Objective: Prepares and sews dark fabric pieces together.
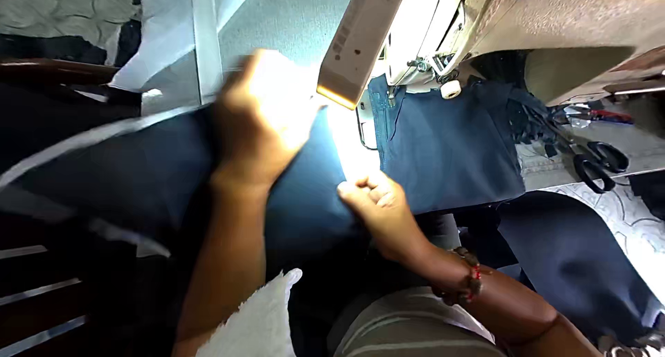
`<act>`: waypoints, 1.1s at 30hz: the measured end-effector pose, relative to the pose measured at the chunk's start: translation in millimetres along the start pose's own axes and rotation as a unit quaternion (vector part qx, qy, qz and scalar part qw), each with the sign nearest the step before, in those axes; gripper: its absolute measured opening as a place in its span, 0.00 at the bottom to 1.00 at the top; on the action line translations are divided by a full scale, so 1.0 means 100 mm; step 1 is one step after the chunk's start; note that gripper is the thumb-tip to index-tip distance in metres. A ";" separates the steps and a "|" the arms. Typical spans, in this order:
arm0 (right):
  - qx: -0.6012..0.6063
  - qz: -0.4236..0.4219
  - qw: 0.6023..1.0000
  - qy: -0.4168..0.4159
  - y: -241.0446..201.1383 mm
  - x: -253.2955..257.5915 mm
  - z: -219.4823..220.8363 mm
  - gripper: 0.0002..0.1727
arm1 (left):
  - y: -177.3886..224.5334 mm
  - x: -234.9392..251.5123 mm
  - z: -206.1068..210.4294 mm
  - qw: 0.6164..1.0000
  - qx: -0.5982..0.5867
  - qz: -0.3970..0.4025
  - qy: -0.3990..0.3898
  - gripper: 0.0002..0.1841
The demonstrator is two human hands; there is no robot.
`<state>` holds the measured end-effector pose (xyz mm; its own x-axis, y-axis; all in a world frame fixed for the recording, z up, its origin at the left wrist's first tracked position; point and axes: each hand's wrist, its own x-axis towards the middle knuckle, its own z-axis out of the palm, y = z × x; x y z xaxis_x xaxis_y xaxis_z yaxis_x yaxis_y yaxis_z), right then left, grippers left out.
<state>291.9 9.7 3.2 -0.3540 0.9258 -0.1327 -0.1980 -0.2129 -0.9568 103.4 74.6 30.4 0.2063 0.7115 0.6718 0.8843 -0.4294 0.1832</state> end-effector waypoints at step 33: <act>-0.002 0.164 0.985 0.062 0.06 0.47 -0.76 0.07 | 0.22 0.13 1.24 0.981 -0.126 -0.055 -0.139 0.07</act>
<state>343.3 75.5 -28.4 -0.2846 0.8384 -0.4648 -0.0882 -0.5057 -0.8582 177.0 143.4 -45.7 0.2517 0.8706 0.4227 0.7836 -0.4396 0.4389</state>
